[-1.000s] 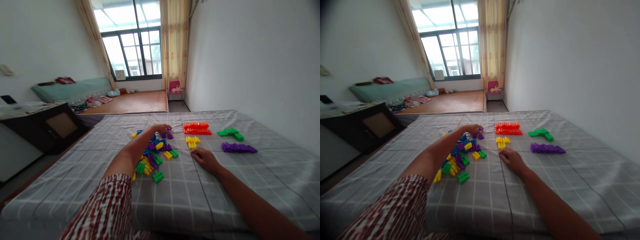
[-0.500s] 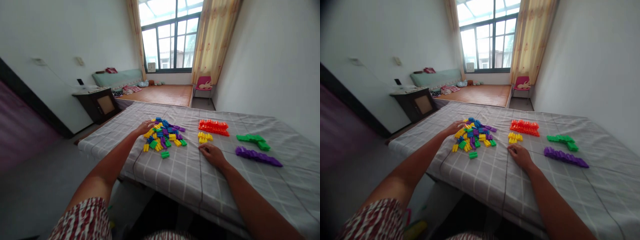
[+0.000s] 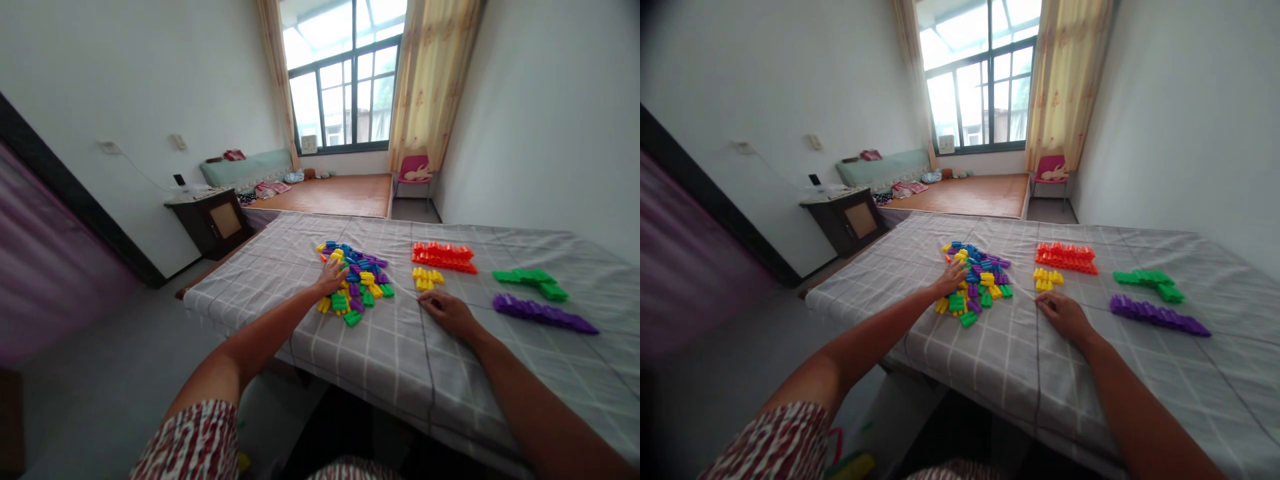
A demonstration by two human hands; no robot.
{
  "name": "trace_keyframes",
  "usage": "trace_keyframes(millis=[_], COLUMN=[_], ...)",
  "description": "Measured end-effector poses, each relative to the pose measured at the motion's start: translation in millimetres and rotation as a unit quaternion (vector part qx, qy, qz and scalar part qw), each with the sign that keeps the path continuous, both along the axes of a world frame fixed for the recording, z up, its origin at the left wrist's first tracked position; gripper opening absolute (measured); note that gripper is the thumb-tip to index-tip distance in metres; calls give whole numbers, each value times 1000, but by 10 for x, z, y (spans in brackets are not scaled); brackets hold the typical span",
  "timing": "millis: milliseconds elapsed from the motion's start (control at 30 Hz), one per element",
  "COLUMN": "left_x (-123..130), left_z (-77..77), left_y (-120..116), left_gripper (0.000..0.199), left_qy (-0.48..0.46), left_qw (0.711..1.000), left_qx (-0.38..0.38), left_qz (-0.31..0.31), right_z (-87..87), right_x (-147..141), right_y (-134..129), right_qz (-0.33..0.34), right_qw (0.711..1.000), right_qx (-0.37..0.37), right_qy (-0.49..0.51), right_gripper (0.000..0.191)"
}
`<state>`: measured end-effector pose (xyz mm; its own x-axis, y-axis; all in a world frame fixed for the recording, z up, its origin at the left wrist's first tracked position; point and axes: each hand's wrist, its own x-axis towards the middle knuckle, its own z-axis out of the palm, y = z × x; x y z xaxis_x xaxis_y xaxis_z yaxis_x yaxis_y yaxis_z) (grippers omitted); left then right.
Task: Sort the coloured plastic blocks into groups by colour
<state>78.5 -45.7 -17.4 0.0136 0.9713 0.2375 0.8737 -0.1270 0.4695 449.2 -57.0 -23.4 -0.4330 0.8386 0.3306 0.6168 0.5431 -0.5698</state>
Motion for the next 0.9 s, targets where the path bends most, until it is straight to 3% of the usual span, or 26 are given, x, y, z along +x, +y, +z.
trace_keyframes(millis=[67, 133, 233, 400, 533, 700, 900], left_x=[-71, -246, -555, -717, -534, -226, 125], left_z=[78, 192, 319, 249, 211, 347, 457], left_y=[158, 393, 812, 1244, 1188, 881, 447], left_gripper=[41, 39, 39, 45, 43, 46, 46], left_qy=[4, 20, 36, 29, -2, -79, 0], left_qw=[999, 997, 997, 998, 996, 976, 962], left_qx=[48, 65, 15, -54, -72, -40, 18], left_qz=[-8, 28, 73, 32, -60, -200, -271], right_z=[2, 0, -9, -13, -4, -19, -41], right_x=[-6, -11, -25, -68, -75, -55, -50], right_y=[-3, 4, 17, 7, -3, 11, 31], right_qz=[-5, -14, -37, -67, -65, -63, -56], right_qw=[1000, 1000, 999, 998, 998, 998, 998], right_qx=[-4, -9, -10, -4, 3, 10, 24], right_qy=[-2, -4, -4, -3, -6, -8, -4], right_gripper=[25, 24, 24, 23, 22, 24, 23])
